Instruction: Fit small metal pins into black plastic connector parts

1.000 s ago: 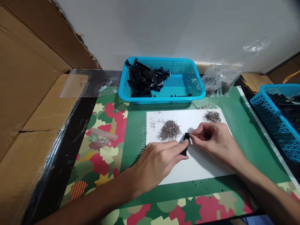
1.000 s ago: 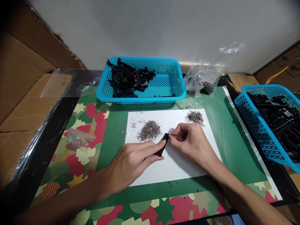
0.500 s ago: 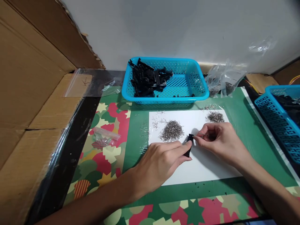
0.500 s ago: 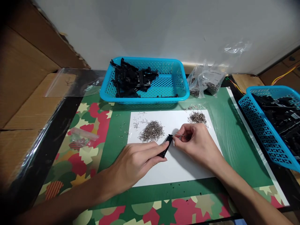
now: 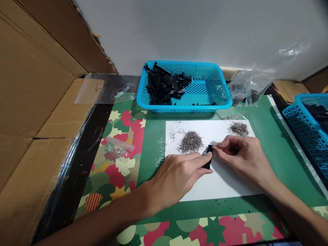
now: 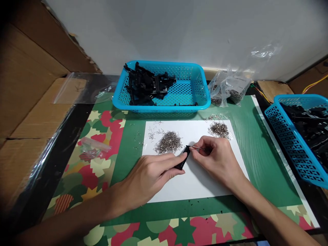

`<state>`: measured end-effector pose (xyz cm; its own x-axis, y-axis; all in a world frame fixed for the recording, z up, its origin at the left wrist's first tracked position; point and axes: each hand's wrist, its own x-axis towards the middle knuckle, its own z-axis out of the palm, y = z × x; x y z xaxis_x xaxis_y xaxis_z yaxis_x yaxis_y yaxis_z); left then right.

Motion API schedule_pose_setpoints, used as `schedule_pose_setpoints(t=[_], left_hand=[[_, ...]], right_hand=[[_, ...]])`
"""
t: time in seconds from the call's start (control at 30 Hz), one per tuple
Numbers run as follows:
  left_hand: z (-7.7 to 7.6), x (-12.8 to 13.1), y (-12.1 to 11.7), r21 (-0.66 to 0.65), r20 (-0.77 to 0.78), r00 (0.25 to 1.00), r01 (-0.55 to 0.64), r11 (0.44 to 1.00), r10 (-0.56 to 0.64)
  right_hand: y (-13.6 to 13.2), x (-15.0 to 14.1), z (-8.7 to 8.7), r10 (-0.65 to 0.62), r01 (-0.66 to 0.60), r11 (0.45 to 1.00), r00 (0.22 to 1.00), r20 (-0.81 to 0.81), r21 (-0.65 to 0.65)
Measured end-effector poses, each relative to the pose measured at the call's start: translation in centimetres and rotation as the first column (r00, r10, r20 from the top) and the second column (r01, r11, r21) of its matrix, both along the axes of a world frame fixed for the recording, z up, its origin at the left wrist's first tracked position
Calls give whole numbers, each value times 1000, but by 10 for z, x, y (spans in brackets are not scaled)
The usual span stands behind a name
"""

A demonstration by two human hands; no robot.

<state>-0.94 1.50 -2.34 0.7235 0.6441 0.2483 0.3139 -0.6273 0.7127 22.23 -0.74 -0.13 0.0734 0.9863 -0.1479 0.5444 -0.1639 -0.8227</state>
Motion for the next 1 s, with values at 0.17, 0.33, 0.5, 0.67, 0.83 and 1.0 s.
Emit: schedule_pose_setpoints(t=[0.17, 0.33, 0.5, 0.67, 0.83, 1.0], left_hand=[[1, 0, -1, -19, -2, 1000, -7, 1000, 7], [2, 1, -1, -50, 6, 1000, -15, 999, 15], [0, -1, 1, -85, 6, 999, -40, 996, 40], [-1, -2, 3, -70, 22, 998, -59, 996, 60], [0, -3, 4, -95, -14, 998, -64, 993, 63], [1, -5, 6, -112, -11, 997, -71, 991, 70]], right_hand=[[-1, -3, 1, -3, 3, 1000, 1000, 0, 12], [-1, -1, -3, 17, -20, 999, 997, -81, -39], [3, 5, -4, 99, -106, 993, 986, -132, -50], [10, 12, -3, 186, -189, 982, 977, -103, -22], [12, 18, -1, 188, -189, 982, 982, -32, -22], [10, 19, 3, 25, -25, 1000, 982, -188, 6]])
